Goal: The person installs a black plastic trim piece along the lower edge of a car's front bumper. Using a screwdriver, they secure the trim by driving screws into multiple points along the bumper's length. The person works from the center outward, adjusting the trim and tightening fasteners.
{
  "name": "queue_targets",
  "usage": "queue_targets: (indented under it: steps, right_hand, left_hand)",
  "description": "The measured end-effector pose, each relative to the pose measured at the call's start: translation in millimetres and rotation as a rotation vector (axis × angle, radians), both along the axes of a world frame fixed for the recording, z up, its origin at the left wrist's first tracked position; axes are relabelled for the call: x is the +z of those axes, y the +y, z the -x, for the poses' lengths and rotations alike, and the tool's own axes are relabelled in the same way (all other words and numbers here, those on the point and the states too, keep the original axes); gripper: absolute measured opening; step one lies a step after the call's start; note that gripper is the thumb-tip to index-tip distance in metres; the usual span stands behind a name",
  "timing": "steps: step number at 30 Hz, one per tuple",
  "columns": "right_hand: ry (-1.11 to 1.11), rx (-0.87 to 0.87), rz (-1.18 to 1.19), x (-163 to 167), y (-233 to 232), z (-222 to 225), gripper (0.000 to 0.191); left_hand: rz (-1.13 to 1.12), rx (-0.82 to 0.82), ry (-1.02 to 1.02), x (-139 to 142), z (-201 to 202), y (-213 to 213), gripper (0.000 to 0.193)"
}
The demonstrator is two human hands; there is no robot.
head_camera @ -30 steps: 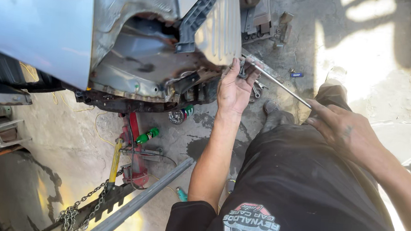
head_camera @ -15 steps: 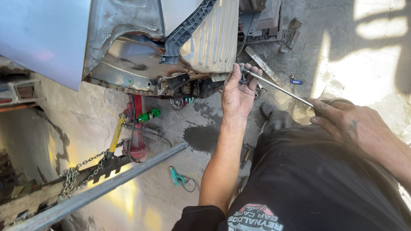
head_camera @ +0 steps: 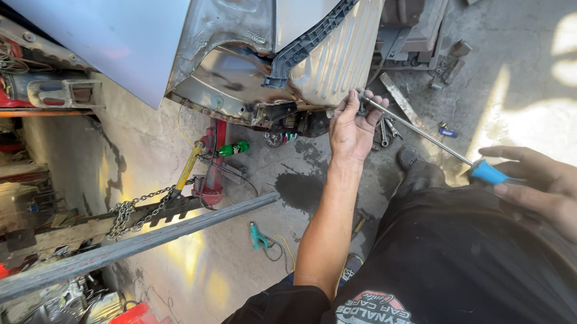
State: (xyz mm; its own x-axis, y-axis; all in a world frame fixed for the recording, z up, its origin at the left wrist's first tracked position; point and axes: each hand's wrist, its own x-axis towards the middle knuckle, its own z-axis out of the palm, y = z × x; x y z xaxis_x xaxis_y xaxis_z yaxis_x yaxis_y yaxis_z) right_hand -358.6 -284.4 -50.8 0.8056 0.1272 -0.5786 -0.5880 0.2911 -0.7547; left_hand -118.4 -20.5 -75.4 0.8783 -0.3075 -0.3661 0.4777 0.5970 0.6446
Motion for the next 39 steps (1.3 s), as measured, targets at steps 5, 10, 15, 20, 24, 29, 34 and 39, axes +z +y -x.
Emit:
queue_targets:
  steps: [5,10,15,20,24,29,34,39]
  right_hand:
    - [-0.236,-0.028,0.276,16,32,-19,0.053]
    - [-0.352,0.016,0.471,44,46,-58,0.055]
    - [-0.342,0.091,0.46,49,38,-89,0.055]
    - [-0.533,0.155,0.626,53,31,-121,0.051]
    - [-0.515,0.207,0.654,66,22,-135,0.05]
    - [-0.525,0.226,0.718,81,15,-145,0.049]
    - [-0.481,0.268,0.721,95,11,-151,0.048]
    - [-0.499,0.287,0.75,110,6,-155,0.048]
  left_hand:
    - [-0.02,0.029,-0.107,11,-17,11,0.022]
    - [0.027,0.081,-0.05,14,-41,22,0.025]
    - [-0.036,0.103,-0.11,10,-67,31,0.027]
    - [-0.002,0.163,-0.088,8,-90,35,0.028]
    - [0.017,0.195,-0.081,6,-99,34,0.028]
    - [0.063,0.208,-0.082,2,-103,34,0.03]
    - [0.103,0.235,-0.028,0,-105,33,0.027]
    - [0.129,0.233,0.009,6,-106,33,0.026]
